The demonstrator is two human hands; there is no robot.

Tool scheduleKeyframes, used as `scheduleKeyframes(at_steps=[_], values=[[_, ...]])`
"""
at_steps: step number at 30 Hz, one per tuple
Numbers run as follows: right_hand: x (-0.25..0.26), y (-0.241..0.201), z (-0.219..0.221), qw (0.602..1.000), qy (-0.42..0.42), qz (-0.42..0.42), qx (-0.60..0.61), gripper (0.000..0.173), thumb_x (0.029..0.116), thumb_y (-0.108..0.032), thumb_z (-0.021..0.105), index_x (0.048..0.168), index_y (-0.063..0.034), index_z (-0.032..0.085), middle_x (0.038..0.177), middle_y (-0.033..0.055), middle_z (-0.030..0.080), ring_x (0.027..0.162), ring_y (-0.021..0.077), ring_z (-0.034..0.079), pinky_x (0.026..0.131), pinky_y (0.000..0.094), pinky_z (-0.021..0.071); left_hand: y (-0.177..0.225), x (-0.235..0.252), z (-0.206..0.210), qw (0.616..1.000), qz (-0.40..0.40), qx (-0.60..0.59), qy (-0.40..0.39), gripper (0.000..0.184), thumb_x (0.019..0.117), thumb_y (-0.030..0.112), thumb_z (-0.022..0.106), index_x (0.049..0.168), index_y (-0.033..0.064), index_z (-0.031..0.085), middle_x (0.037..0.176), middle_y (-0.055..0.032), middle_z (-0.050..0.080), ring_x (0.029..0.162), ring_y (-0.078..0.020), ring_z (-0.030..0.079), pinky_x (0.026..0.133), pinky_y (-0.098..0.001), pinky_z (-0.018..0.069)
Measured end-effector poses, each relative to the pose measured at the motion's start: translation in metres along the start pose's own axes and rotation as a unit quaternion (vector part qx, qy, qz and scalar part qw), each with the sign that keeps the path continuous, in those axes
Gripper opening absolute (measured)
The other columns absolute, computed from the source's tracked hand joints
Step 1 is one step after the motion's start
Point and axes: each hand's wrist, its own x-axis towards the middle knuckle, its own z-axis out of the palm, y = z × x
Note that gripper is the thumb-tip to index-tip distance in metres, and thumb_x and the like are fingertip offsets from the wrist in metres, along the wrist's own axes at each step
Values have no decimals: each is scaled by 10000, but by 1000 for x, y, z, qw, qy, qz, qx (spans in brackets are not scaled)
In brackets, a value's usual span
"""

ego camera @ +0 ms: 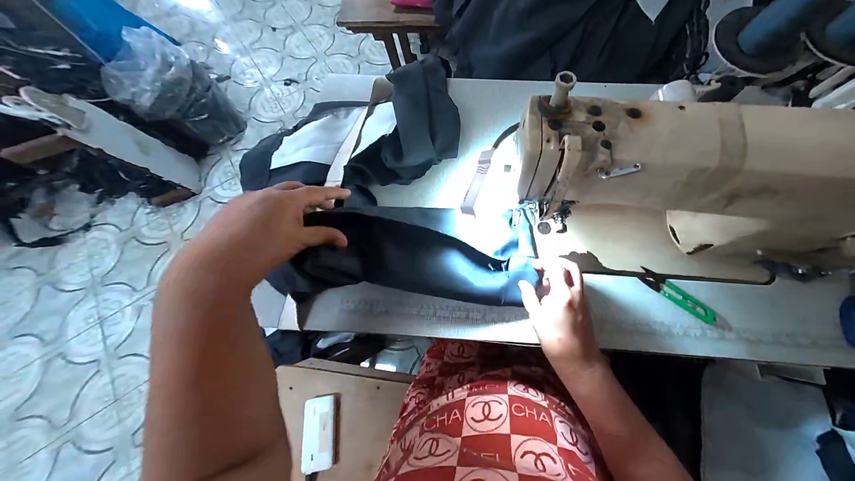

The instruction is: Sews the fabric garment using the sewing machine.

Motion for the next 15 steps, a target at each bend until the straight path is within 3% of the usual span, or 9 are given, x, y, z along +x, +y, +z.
scheduleKeyframes(at_steps=[2, 5, 8, 12, 15], values=[[4, -2, 2, 994, 59, -61, -67, 266, 932, -218, 698, 1071, 5, 738, 1111, 243, 665, 1032, 378, 666, 883, 452, 573, 30, -20, 2, 997, 24, 50, 53, 671, 788, 364, 892, 1385, 181, 646, 1349, -190, 630, 1240, -492, 571, 1007, -819, 326], [9, -6, 5, 997, 22, -47, -53, 261, 954, -244, 688, 1011, 7, 733, 945, 170, 720, 844, 288, 727, 754, 419, 610, 94, -39, 48, 985, 137, -16, 105, 500, 822, 479, 814, 1190, 148, 742, 1305, -111, 670, 1246, -378, 598, 1071, -732, 351], [7, -9, 10, 998, -59, 5, -16, 316, 954, -276, 686, 1027, 30, 706, 955, 190, 719, 837, 297, 724, 760, 434, 594, 150, -27, 123, 964, 217, -124, 89, 371, 904, 463, 728, 1039, 117, 724, 1263, -55, 704, 1241, -279, 637, 1105, -710, 343], [6, -14, 8, 994, -96, 34, -40, 294, 959, -248, 683, 1058, 28, 702, 992, 195, 722, 873, 306, 728, 787, 441, 588, 156, -15, 177, 962, 224, -110, 110, 520, 967, 555, 595, 1104, 69, 722, 1205, -76, 731, 1180, -271, 683, 1095, -702, 372], [10, -9, 8, 997, -60, 5, -44, 208, 955, -197, 645, 945, -3, 722, 864, 156, 726, 771, 284, 728, 691, 449, 588, 155, -15, 175, 964, 224, -96, 108, 607, 922, 573, 645, 1233, 55, 695, 1184, -93, 738, 1155, -292, 693, 1082, -686, 404]])
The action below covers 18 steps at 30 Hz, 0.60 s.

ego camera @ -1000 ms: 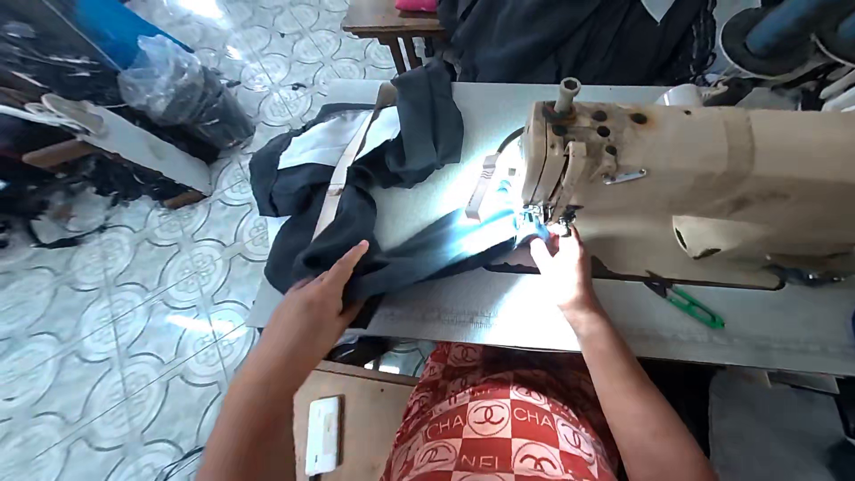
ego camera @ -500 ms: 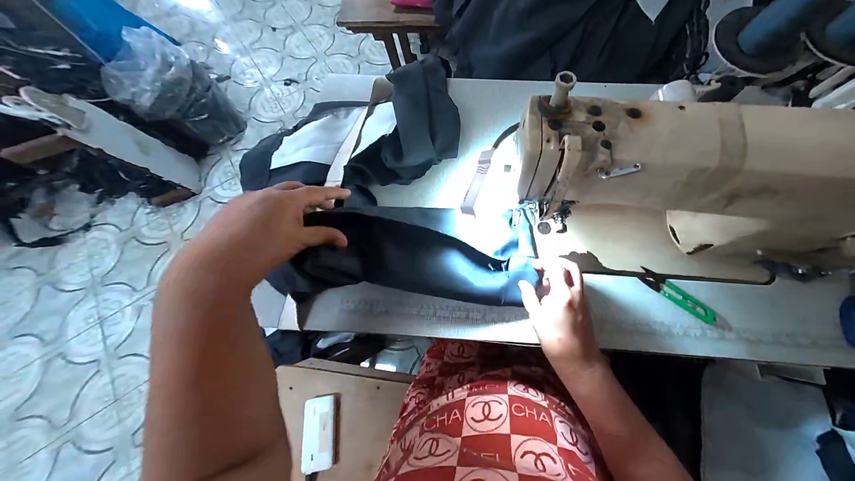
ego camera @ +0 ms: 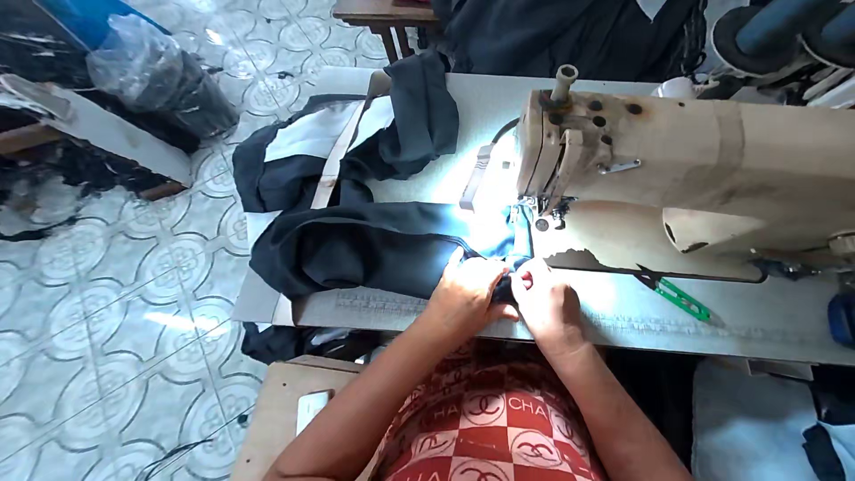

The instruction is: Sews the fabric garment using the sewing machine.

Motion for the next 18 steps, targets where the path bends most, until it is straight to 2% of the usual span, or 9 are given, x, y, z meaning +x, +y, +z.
scheduleKeyframes(at_steps=[3, 6, 7, 9, 10, 12, 13, 15, 18], values=[[8, 12, -9, 994, 10, 14, 104, 190, 952, -184, 639, 941, -12, 718, 768, 91, 693, 675, 164, 667, 652, 348, 565, 0, 9, 0, 999, -8, 23, -38, 705, 879, 567, 710, 1389, 90, 619, 1207, -106, 721, 1169, -299, 670, 1092, -666, 392], [17, 22, -21, 961, -30, 98, 258, 131, 958, -131, 670, 952, 0, 664, 745, 32, 667, 610, 66, 669, 609, 254, 608, 2, 23, 4, 997, -17, 54, -52, 680, 856, 522, 753, 1361, 81, 641, 1114, -164, 715, 1100, -352, 669, 1074, -651, 401], [20, 24, -24, 940, -40, 134, 311, 110, 961, -101, 680, 940, 0, 644, 722, 26, 662, 584, 70, 671, 590, 249, 615, 4, 27, 5, 996, -22, 67, -55, 636, 872, 514, 739, 1327, 76, 661, 1105, -177, 711, 1096, -362, 669, 1077, -650, 400], [23, 27, -25, 897, -48, 180, 400, 85, 973, -54, 659, 921, -6, 611, 694, 18, 648, 550, 75, 650, 554, 236, 598, 6, 32, 8, 996, -16, 80, -21, 489, 871, 477, 754, 1159, 82, 740, 1085, -160, 711, 1091, -360, 667, 1064, -657, 403], [23, 28, -25, 877, -55, 200, 433, 83, 989, -47, 639, 926, -11, 598, 691, 13, 639, 545, 73, 638, 545, 226, 585, 7, 34, 9, 997, -7, 79, 0, 415, 857, 452, 773, 1060, 91, 763, 1119, -153, 710, 1123, -362, 657, 1062, -666, 397], [24, 29, -25, 842, -67, 234, 481, 81, 1010, -52, 613, 938, -22, 590, 683, 7, 626, 536, 67, 621, 530, 207, 564, 6, 36, 12, 997, 15, 77, 22, 300, 875, 388, 768, 992, 112, 784, 1236, -140, 706, 1220, -360, 634, 1110, -698, 336], [23, 30, -24, 827, -70, 248, 500, 83, 1013, -58, 611, 939, -23, 593, 674, 12, 626, 533, 69, 617, 523, 205, 556, 3, 36, 15, 996, 31, 77, 23, 258, 906, 359, 745, 994, 118, 772, 1181, -118, 714, 1193, -336, 645, 1128, -673, 339], [23, 32, -23, 808, -69, 263, 523, 89, 1017, -63, 608, 939, -24, 593, 662, 17, 625, 525, 67, 613, 513, 199, 551, -1, 39, 18, 996, 50, 68, 14, 260, 937, 343, 710, 1063, 118, 743, 1033, -89, 719, 1077, -295, 669, 1085, -592, 408], [23, 33, -24, 787, -69, 266, 552, 87, 1030, -60, 579, 952, -25, 594, 666, 20, 626, 525, 59, 606, 511, 193, 546, 0, 43, 18, 997, 32, 67, -2, 445, 901, 401, 729, 1235, 108, 705, 1085, -119, 725, 1074, -305, 675, 1015, -553, 463]])
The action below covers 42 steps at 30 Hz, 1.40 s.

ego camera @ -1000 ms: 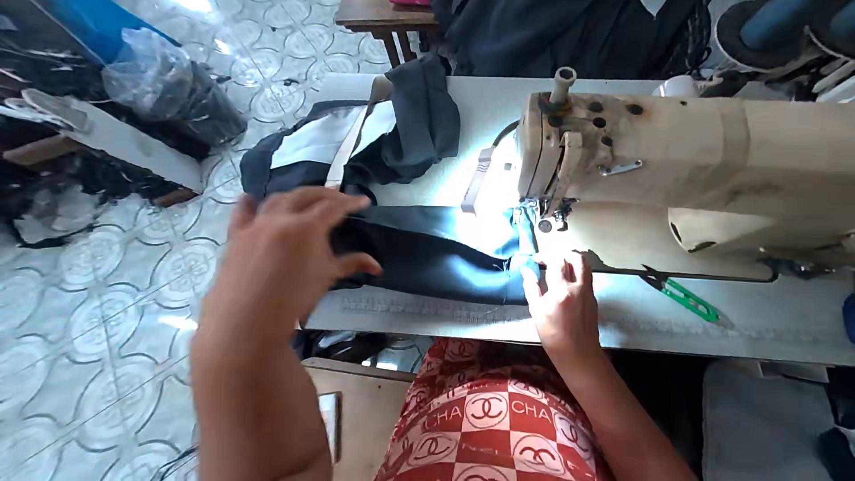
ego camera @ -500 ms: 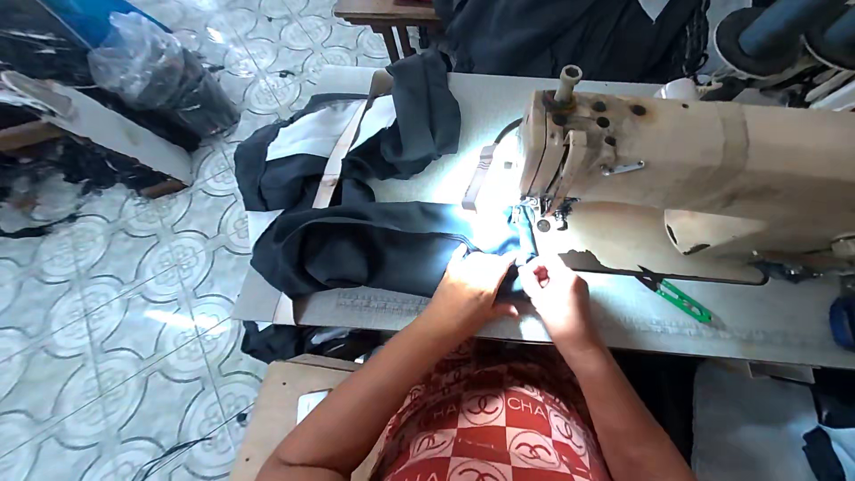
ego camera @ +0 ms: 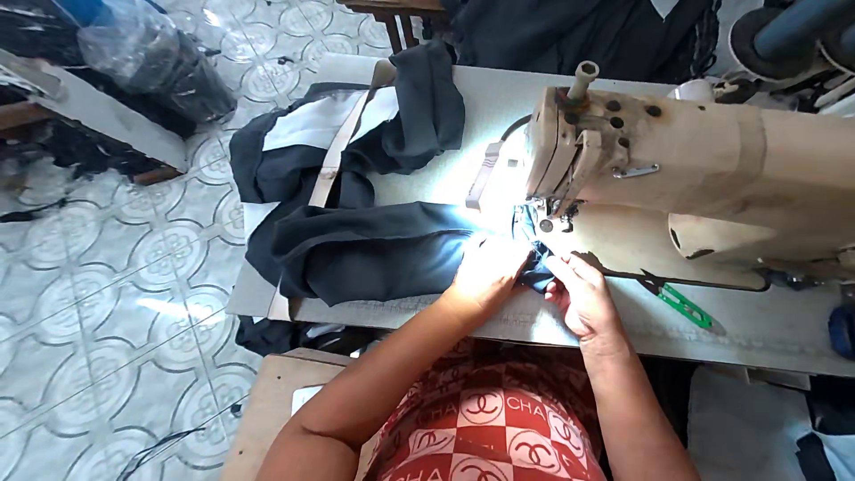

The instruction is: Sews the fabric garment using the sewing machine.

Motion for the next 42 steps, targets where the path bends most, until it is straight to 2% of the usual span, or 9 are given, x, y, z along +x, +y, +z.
scheduleKeyframes(at_steps=[7, 9, 12, 16, 22, 25, 31, 40, 42], values=[[-2, -2, -3, 999, -16, 17, 23, 108, 1046, -43, 539, 958, -13, 593, 661, 19, 621, 508, 62, 605, 508, 189, 553, -6, 7, 6, 996, -26, -77, 44, 455, 761, 197, 845, 1205, 183, 743, 1022, -76, 746, 952, -278, 702, 866, -565, 496], [-3, -1, -2, 1000, -18, 12, 4, 97, 1034, -36, 560, 946, -13, 593, 655, 16, 619, 508, 61, 607, 510, 194, 558, -9, 7, 1, 996, -21, -85, 27, 428, 801, 107, 803, 1210, 223, 752, 1036, -67, 708, 965, -271, 678, 837, -561, 490], [-6, 1, 2, 996, -16, -17, -91, 79, 976, -23, 650, 914, -20, 602, 666, 2, 634, 515, 59, 620, 527, 208, 574, -5, 1, -13, 999, 4, 12, 32, 313, 894, 26, 695, 1083, 255, 791, 1108, -18, 732, 1046, -246, 681, 959, -600, 444], [-10, 12, 5, 964, -18, -106, -243, 82, 899, -45, 711, 940, -5, 652, 692, -2, 637, 540, 48, 631, 551, 216, 584, 3, -15, -15, 993, 15, 102, 54, 235, 951, 57, 636, 998, 222, 796, 983, 2, 736, 1005, -241, 690, 1079, -704, 330], [-12, 23, 5, 897, 27, -246, -365, 254, 863, -94, 665, 1084, 30, 686, 720, -4, 617, 605, -16, 535, 586, 144, 470, 6, -20, -1, 988, 2, 115, 106, 239, 988, 87, 605, 1118, 183, 781, 898, -48, 738, 955, -260, 700, 1070, -601, 404], [-15, 23, 8, 862, 51, -271, -425, 245, 856, -106, 650, 1069, -13, 727, 737, 8, 647, 630, 22, 554, 615, 178, 475, 10, -18, 1, 994, 5, 92, 60, 276, 939, 52, 640, 1092, 222, 795, 1018, -40, 742, 1039, -277, 690, 1051, -661, 386], [-26, 20, 21, 773, 68, -295, -557, 258, 907, -112, 631, 1117, -51, 768, 902, 127, 735, 761, 241, 714, 687, 398, 590, 12, -24, -4, 996, 26, 78, 37, 274, 964, 55, 612, 1120, 198, 787, 1112, -34, 741, 1083, -267, 687, 1085, -664, 384], [-23, 26, 26, 735, 71, -325, -591, 280, 909, -131, 620, 1127, -110, 794, 853, 113, 734, 756, 264, 725, 643, 420, 588, 6, -29, -4, 995, 41, 70, 50, 251, 978, 63, 596, 1077, 189, 789, 1125, 14, 755, 1101, -216, 693, 1067, -625, 410], [-24, 27, 26, 723, 72, -330, -603, 268, 935, -162, 602, 1120, -120, 791, 924, 125, 737, 853, 276, 737, 698, 412, 604, 3, -31, -3, 996, 39, 52, 59, 234, 1004, 87, 578, 1083, 173, 781, 1124, 9, 756, 1101, -208, 697, 1079, -611, 417]])
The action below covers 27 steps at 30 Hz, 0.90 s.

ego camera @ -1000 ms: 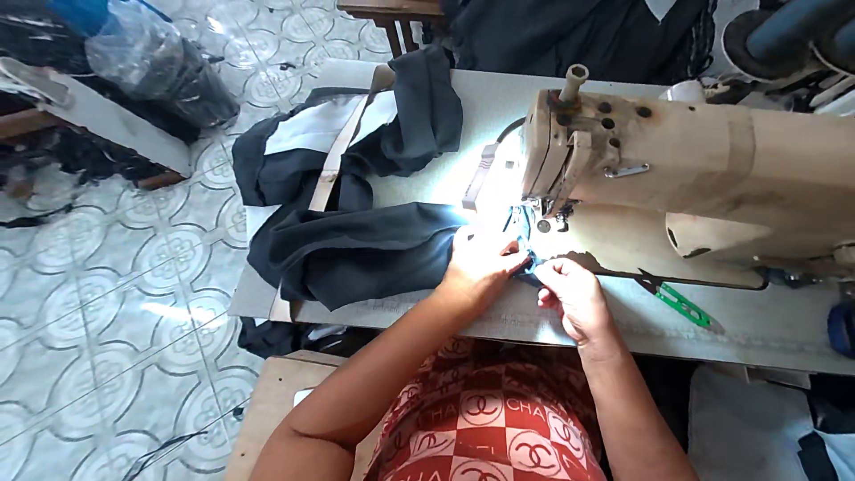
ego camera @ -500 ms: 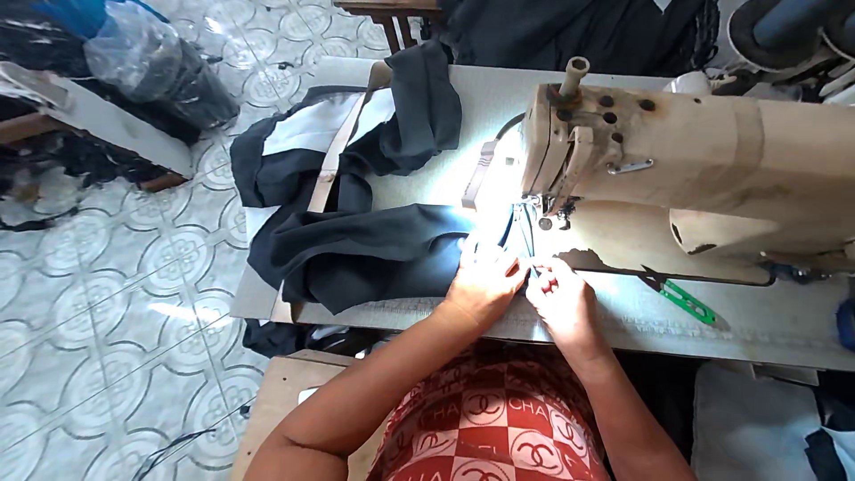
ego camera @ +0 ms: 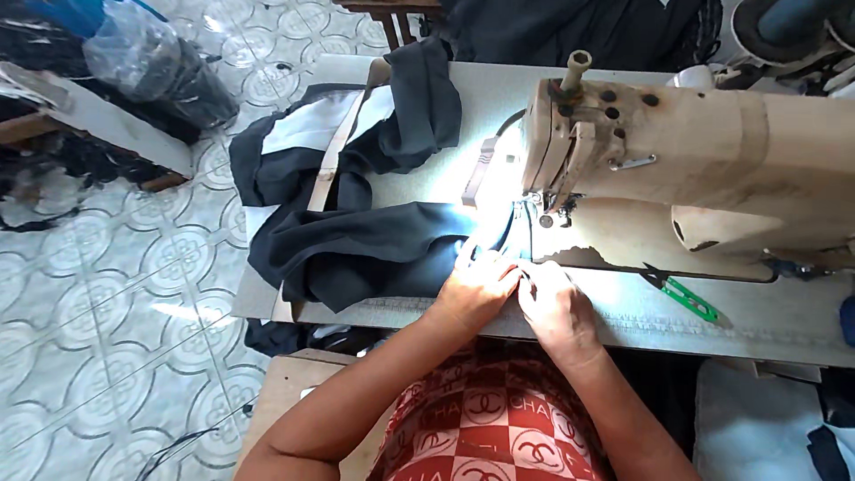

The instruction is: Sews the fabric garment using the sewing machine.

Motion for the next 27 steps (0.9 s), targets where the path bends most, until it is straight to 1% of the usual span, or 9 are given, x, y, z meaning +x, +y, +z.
scheduleKeyframes(at_steps=[2, 4, 6, 9, 12, 17, 21, 23, 27], values=[[-3, 2, 1, 1000, 0, -13, -9, 285, 949, -163, 569, 1133, -115, 781, 1073, 151, 719, 983, 296, 722, 767, 400, 610, -2, -2, 3, 1000, -10, -25, 16, 233, 1018, 85, 563, 1107, 137, 772, 1112, -27, 757, 1073, -217, 709, 1104, -587, 426], [-6, 6, 1, 999, -5, -33, 1, 338, 920, -107, 545, 1170, -92, 772, 1191, 158, 710, 1068, 309, 703, 855, 410, 595, -3, -3, 4, 999, -16, -31, 21, 247, 1022, 82, 553, 1139, 131, 765, 1095, -46, 752, 1057, -227, 705, 1095, -567, 438], [-8, 10, 2, 999, 1, -44, 19, 360, 913, -59, 523, 1169, -87, 775, 1225, 124, 723, 1100, 297, 698, 906, 410, 579, -2, -2, 3, 1000, -15, -19, 9, 261, 1027, 88, 545, 1162, 151, 759, 1128, -30, 749, 1083, -220, 700, 1095, -582, 430], [-13, 14, 6, 998, 25, -42, 36, 350, 921, -28, 513, 1108, -109, 797, 1221, 54, 747, 1107, 248, 710, 919, 376, 579, -3, -1, 1, 1000, -11, -14, -5, 270, 1002, 60, 558, 1143, 157, 767, 1129, -36, 745, 1103, -233, 697, 1085, -621, 424], [-17, 15, 9, 998, 39, -49, -3, 366, 913, -6, 523, 1123, -126, 799, 1214, 29, 755, 1096, 250, 719, 865, 384, 596, -5, 1, -1, 1000, -2, -16, -22, 276, 1000, 53, 558, 1157, 146, 765, 1121, -59, 739, 1109, -250, 693, 1077, -625, 431], [-13, 12, 11, 997, 47, -53, -34, 317, 936, -20, 553, 1135, -108, 785, 1160, 55, 766, 1044, 266, 731, 817, 402, 602, -7, 2, -2, 999, 0, -28, -34, 290, 1000, 38, 547, 1173, 137, 758, 1150, -64, 737, 1132, -254, 686, 1085, -624, 424], [2, 13, 14, 996, 62, -63, -25, 260, 921, -5, 590, 1085, -74, 780, 1050, 99, 760, 923, 293, 719, 734, 415, 590, -19, 13, -2, 998, 3, -51, -46, 293, 993, 21, 547, 1171, 135, 751, 1172, -65, 721, 1164, -256, 660, 1093, -595, 416], [13, 16, 17, 995, 71, -63, -13, 256, 906, 2, 601, 1075, -73, 778, 1031, 110, 757, 947, 301, 722, 760, 430, 596, -27, 23, 0, 998, 13, -56, -36, 280, 972, 12, 573, 1144, 132, 759, 1165, -69, 713, 1133, -262, 653, 1033, -554, 460], [31, 19, 18, 996, 66, -58, -1, 267, 923, -12, 604, 1130, -70, 762, 1096, 129, 747, 1029, 320, 712, 834, 466, 588, -40, 40, 3, 997, 15, -63, -43, 285, 968, 22, 579, 1167, 128, 753, 1228, -70, 695, 1146, -265, 639, 974, -512, 482]])
